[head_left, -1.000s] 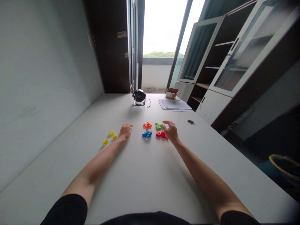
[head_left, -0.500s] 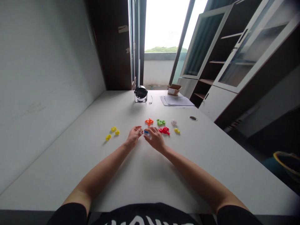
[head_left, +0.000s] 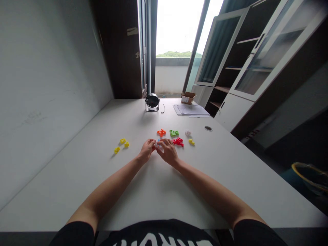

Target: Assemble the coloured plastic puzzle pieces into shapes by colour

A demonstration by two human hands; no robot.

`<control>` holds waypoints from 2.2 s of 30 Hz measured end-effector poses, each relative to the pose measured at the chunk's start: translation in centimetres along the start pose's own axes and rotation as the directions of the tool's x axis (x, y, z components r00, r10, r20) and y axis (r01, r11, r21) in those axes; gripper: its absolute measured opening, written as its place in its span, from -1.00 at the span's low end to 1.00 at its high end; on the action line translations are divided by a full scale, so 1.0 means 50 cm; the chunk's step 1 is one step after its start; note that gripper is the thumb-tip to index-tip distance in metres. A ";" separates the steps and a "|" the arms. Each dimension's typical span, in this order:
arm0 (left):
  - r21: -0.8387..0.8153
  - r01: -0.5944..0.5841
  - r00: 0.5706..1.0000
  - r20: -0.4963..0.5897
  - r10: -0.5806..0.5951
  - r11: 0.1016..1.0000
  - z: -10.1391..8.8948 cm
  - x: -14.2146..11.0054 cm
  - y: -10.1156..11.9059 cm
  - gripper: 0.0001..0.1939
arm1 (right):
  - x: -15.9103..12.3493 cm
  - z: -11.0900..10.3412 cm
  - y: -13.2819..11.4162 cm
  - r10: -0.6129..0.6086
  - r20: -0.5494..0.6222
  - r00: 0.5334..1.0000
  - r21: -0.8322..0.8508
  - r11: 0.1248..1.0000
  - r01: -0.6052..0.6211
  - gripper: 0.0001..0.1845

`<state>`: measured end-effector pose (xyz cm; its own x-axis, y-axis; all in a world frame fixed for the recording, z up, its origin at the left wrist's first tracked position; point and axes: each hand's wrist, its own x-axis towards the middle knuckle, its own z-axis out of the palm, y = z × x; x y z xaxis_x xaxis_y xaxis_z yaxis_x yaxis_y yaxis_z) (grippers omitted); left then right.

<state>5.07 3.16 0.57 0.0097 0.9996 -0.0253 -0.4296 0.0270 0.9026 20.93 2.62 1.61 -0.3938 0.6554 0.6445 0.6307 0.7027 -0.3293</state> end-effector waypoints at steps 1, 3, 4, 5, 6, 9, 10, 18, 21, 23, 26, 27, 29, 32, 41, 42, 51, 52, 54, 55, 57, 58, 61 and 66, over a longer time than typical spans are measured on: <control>0.021 -0.004 1.000 -0.002 0.004 1.000 -0.002 0.000 0.001 -0.71 | 0.000 -0.002 0.002 0.002 0.003 1.000 0.015 1.000 -0.002 -0.83; 0.101 -0.022 1.000 0.005 0.022 0.995 -0.008 0.000 0.004 -0.71 | -0.001 -0.004 0.007 0.008 0.002 1.000 0.057 0.998 -0.008 -0.85; 0.153 -0.040 0.999 0.016 0.038 0.987 -0.011 0.001 0.005 -0.71 | -0.001 -0.005 0.011 0.013 -0.003 1.000 0.083 0.996 -0.013 -0.85; 0.206 -0.064 0.998 0.033 0.059 0.977 -0.014 0.002 0.006 -0.71 | -0.001 -0.005 0.014 0.020 -0.009 1.000 0.111 0.994 -0.019 -0.86; 0.253 -0.095 0.995 0.052 0.084 0.963 -0.018 0.004 0.006 -0.71 | -0.001 -0.004 0.018 0.030 -0.014 0.999 0.140 0.990 -0.028 -0.87; 0.377 -0.207 0.977 0.118 0.175 0.903 -0.025 0.006 0.006 -0.75 | -0.001 0.000 0.027 0.092 -0.006 0.996 0.238 0.967 -0.088 -0.88; 0.423 -0.247 0.968 0.138 0.208 0.872 -0.027 0.006 0.006 -0.76 | -0.001 0.001 0.029 0.123 0.011 0.992 0.276 0.954 -0.121 -0.88; 0.612 -0.444 0.893 0.246 0.376 0.654 -0.021 -0.022 0.028 -0.70 | -0.005 0.016 0.042 0.269 0.235 0.934 0.573 0.738 -0.357 -0.75; 0.632 -0.440 0.896 0.257 0.363 0.638 -0.023 -0.021 0.033 -0.74 | -0.005 0.023 0.045 0.275 0.274 0.922 0.613 0.688 -0.388 -0.70; 0.644 -0.447 0.892 0.268 0.364 0.620 -0.026 -0.018 0.032 -0.76 | -0.006 0.024 0.044 0.282 0.271 0.920 0.606 0.692 -0.391 -0.67; 0.655 -0.474 0.878 0.297 0.376 0.589 -0.029 -0.014 0.027 -0.76 | -0.006 0.021 0.041 0.287 0.257 0.923 0.575 0.722 -0.385 -0.63; 0.659 -0.477 0.876 0.299 0.378 0.582 -0.029 -0.014 0.025 -0.75 | -0.006 0.019 0.039 0.284 0.254 0.925 0.562 0.735 -0.380 -0.61; 0.673 -0.466 0.880 0.287 0.379 0.574 -0.029 -0.014 0.022 -0.74 | -0.006 0.015 0.036 0.281 0.244 0.928 0.531 0.762 -0.371 -0.58; 0.727 -0.436 0.889 0.257 0.379 0.531 -0.028 -0.016 0.023 -0.74 | -0.007 0.010 0.033 0.287 0.206 0.935 0.465 0.812 -0.352 -0.58; 0.854 -0.419 0.883 0.304 0.357 0.310 -0.029 -0.018 0.031 -0.77 | -0.011 0.001 0.023 0.199 0.083 0.976 0.315 0.924 -0.216 -0.63; 0.858 -0.421 0.882 0.311 0.354 0.294 -0.029 -0.018 0.030 -0.77 | -0.011 0.000 0.022 0.177 0.079 0.981 0.320 0.928 -0.193 -0.62; 0.865 -0.365 0.923 0.288 0.256 0.344 -0.034 -0.014 0.025 -0.66 | -0.011 0.002 0.030 0.104 0.080 0.991 0.380 0.916 -0.127 -0.62; 0.859 -0.362 0.926 0.285 0.247 0.364 -0.036 -0.013 0.024 -0.65 | -0.011 0.002 0.030 0.096 0.087 0.992 0.381 0.917 -0.122 -0.61; 0.842 -0.352 0.933 0.280 0.226 0.408 -0.038 -0.009 0.023 -0.64 | -0.011 0.002 0.030 0.086 0.096 0.992 0.379 0.918 -0.116 -0.60; 0.835 -0.344 0.937 0.278 0.210 0.430 -0.039 -0.008 0.022 -0.63 | -0.012 0.002 0.031 0.084 0.095 0.992 0.378 0.919 -0.114 -0.61; 0.823 -0.325 0.946 0.278 0.170 0.466 -0.039 -0.008 0.021 -0.60 | -0.012 0.003 0.031 0.085 0.090 0.992 0.378 0.919 -0.113 -0.65; 0.819 -0.321 0.947 0.283 0.152 0.476 -0.039 -0.008 0.021 -0.59 | -0.013 0.004 0.032 0.088 0.088 0.992 0.378 0.918 -0.115 -0.66; 0.804 -0.337 0.940 0.314 0.130 0.490 -0.038 -0.010 0.021 -0.57 | -0.013 0.007 0.035 0.106 0.076 0.992 0.373 0.919 -0.127 -0.67; 0.780 -0.374 0.925 0.355 0.137 0.502 -0.042 -0.012 0.018 -0.41 | -0.011 0.010 0.040 0.136 0.065 0.989 0.348 0.926 -0.150 -0.67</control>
<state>2.80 2.59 0.50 0.2710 0.9287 0.2531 0.4853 -0.3589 0.7973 22.07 3.83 0.25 -0.3472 0.7615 0.5474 0.4104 0.6482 -0.6414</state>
